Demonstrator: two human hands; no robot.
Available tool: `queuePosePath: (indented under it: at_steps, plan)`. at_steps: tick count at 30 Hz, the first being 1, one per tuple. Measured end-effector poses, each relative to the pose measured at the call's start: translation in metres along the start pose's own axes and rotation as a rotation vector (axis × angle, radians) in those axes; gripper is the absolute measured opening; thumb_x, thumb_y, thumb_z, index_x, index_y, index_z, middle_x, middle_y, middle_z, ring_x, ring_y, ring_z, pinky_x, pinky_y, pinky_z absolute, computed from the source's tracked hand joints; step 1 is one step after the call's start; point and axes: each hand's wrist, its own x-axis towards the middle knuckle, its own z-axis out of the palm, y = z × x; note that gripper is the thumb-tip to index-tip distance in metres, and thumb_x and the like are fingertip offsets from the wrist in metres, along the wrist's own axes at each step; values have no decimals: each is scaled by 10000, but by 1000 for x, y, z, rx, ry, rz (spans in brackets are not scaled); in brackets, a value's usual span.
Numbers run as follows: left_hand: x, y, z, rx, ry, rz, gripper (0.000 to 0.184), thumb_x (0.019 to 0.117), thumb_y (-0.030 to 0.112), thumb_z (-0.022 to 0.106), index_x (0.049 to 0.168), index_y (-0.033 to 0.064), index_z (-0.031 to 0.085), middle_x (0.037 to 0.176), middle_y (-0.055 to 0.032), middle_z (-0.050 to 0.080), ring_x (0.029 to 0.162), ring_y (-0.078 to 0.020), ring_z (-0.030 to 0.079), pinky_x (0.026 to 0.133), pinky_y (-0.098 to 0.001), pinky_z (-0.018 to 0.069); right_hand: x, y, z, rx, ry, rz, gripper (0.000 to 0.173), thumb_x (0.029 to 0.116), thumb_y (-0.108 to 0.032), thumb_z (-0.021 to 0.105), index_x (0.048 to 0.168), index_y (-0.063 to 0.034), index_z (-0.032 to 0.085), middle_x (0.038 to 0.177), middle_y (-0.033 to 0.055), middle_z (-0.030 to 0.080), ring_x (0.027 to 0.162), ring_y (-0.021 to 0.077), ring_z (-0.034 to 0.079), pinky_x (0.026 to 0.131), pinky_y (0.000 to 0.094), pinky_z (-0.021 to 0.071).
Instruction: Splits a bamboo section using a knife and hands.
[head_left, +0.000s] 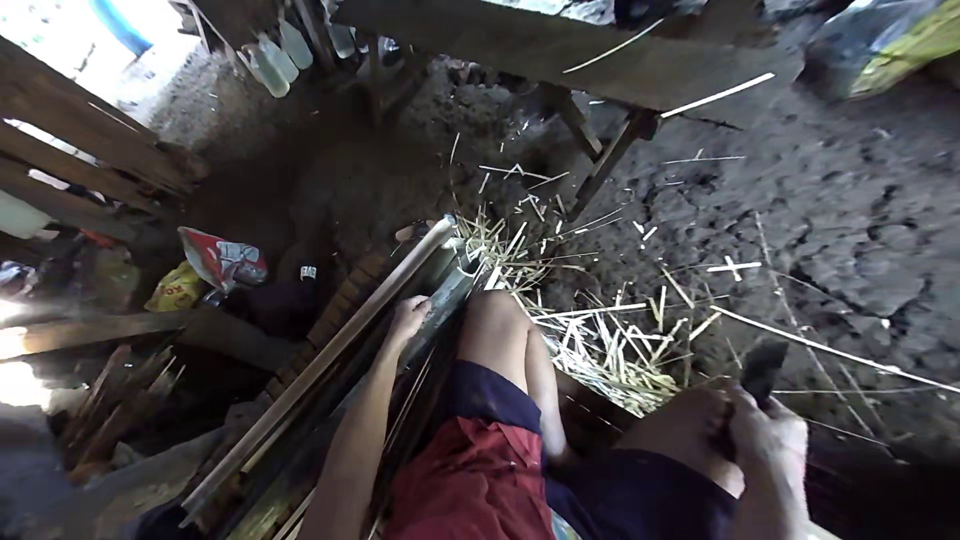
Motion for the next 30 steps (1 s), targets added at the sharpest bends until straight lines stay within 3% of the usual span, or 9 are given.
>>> queuePosePath:
  at_steps: [6, 10, 12, 15, 17, 19, 23, 26, 30]
  plan:
    - [-29, 19, -9, -167, -82, 30, 374, 1093, 151, 481, 1416, -24, 554, 1442, -205, 560, 1329, -290, 528, 1118, -454, 401, -2, -1, 1, 59, -61, -35, 390, 1064, -350, 515, 1167, 15, 610, 749, 27, 511, 574, 90, 457, 590, 348, 454]
    - [-71, 45, -19, -228, -132, 45, 375, 1079, 130, 504, 1419, -18, 555, 1486, -179, 528, 1372, -251, 494, 1147, -425, 379, -47, -49, 22, 240, -322, -102, 341, 1066, -302, 514, 1250, -18, 564, 809, -24, 601, 615, 46, 576, 568, 253, 523]
    - [-92, 51, -20, -292, -230, 49, 341, 1078, 101, 479, 1380, -15, 584, 1409, -145, 588, 1285, -184, 552, 1106, -376, 424, -72, -74, 51, 446, -580, -179, 298, 1066, -231, 486, 1267, -15, 526, 915, 0, 701, 698, 74, 675, 572, 240, 573]
    - [-115, 52, -7, -395, -420, 34, 318, 1077, 112, 447, 1316, -13, 615, 1191, -88, 690, 1052, -106, 662, 959, -310, 547, -97, -100, 84, 683, -900, -257, 566, 885, -495, 713, 1249, -97, 541, 1022, 8, 742, 827, 139, 730, 648, 287, 620]
    - [-135, 60, 1, -352, -438, 66, 330, 1069, 131, 476, 1331, -22, 606, 1239, -100, 670, 1088, -103, 641, 984, -306, 521, -117, -115, 88, 750, -928, -264, 675, 774, -546, 826, 1215, -113, 554, 885, -31, 725, 692, 101, 701, 601, 271, 615]
    - [-157, 66, 6, -131, -361, 241, 412, 1036, 185, 579, 1401, -4, 577, 1364, -161, 618, 1230, -172, 598, 1076, -359, 467, -133, -124, 84, 711, -868, -294, 452, 848, -303, 750, 1178, -93, 523, 804, -51, 696, 612, 72, 670, 546, 259, 604]
    - [-206, 74, 44, 409, 60, 541, 918, 771, 420, 875, 1518, 58, 483, 1414, -240, 576, 1295, -385, 560, 1091, -535, 431, -145, -128, 76, 564, -744, -343, 280, 933, -181, 580, 1189, -117, 485, 785, -120, 680, 582, 20, 656, 494, 211, 578]
    - [-209, 77, 72, 568, 328, 571, 738, 799, 292, 857, 1443, 61, 579, 1267, -213, 667, 1138, -365, 655, 933, -474, 536, -149, -130, 73, 585, -727, -352, 148, 992, -134, 472, 1136, -135, 503, 745, -121, 683, 510, 24, 632, 429, 206, 550]
    - [-209, 108, 66, 542, -36, 471, 658, 907, 86, 737, 1506, 19, 474, 1381, -236, 586, 1226, -384, 598, 983, -474, 516, -130, -121, 58, 639, -701, -326, 143, 996, -107, 406, 1074, -148, 520, 721, -85, 672, 474, 32, 601, 389, 201, 508]
